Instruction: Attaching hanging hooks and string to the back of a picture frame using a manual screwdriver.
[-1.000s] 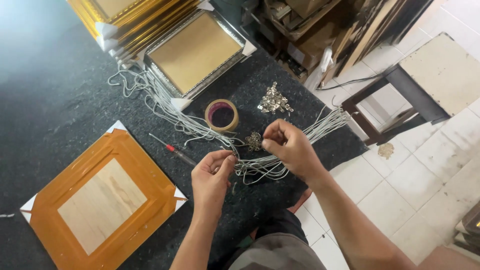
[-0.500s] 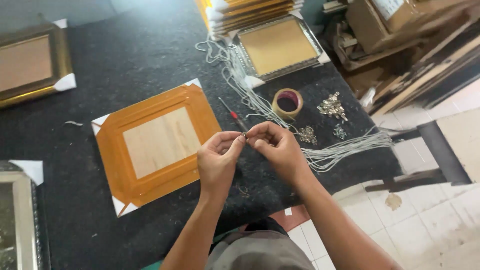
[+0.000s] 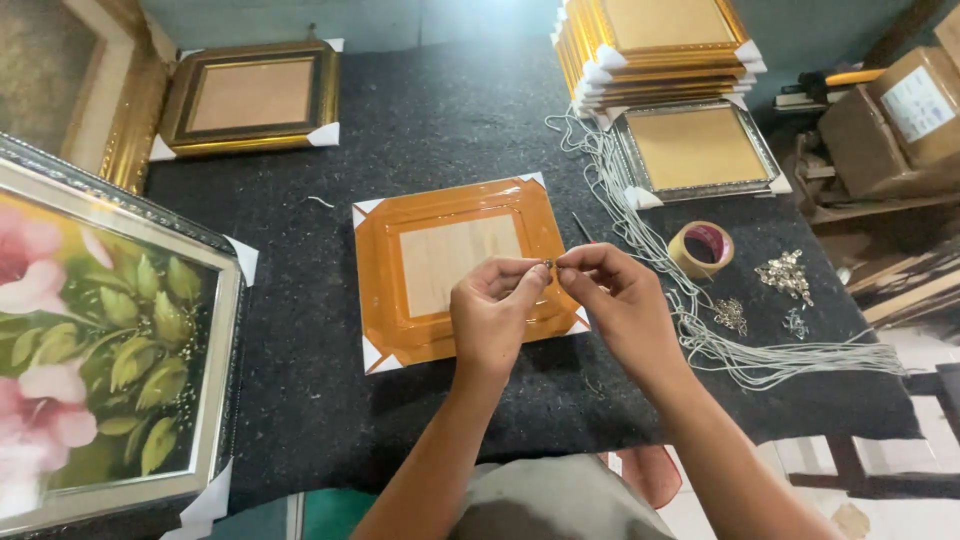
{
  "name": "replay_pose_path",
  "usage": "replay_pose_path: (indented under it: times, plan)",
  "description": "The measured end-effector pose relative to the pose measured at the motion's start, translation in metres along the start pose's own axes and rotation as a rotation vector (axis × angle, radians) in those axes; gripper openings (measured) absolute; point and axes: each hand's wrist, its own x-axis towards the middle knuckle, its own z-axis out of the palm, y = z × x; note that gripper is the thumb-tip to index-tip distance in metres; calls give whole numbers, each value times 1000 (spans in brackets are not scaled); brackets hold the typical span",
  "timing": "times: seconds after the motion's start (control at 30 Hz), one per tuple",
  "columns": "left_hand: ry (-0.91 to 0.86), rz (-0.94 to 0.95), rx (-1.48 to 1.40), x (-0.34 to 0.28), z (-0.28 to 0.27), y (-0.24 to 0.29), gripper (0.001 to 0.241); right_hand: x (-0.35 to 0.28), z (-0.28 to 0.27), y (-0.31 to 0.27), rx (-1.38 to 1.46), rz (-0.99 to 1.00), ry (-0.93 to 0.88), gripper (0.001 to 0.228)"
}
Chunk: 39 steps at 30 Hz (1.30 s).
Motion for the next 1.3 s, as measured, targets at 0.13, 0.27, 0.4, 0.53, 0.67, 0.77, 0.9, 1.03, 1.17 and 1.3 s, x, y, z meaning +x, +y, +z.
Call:
replay_pose_path:
  times: [0.13,0.27,0.4,0.53,0.67,0.77,0.9,1.03,1.17,1.3]
  plan:
    - [-10,18,-48,-11,-9,21,18,2,14,-7,-55,-10,2,13]
    - [4,50,-45,-11,-18,27,17,6,24,-9,-51,-15,2,14]
    - [30,108,22,-7,-24,26,16,14,27,-3,-35,-59,-11,19]
    - [90,314,-3,-3,-23,11,14,15,35,-10,-20,-49,-5,18]
    - [142,466,38,-5,-18,11,12,21,35,-4,-1,-59,-2,20]
    - [173,569,100,2,-16,9,11,27,34,3,34,-79,-12,21]
    - [220,728,137,9,-11,10,10,32,34,5,43,-145,-7,17]
    - [235,772,153,10,-10,11,11,36,35,13,65,-156,0,19]
    - [246,827,154,10,-8,7,11,35,36,21,72,-220,11,18]
    - [251,837,146,8,-7,8,11,34,37,24,58,-250,0,17]
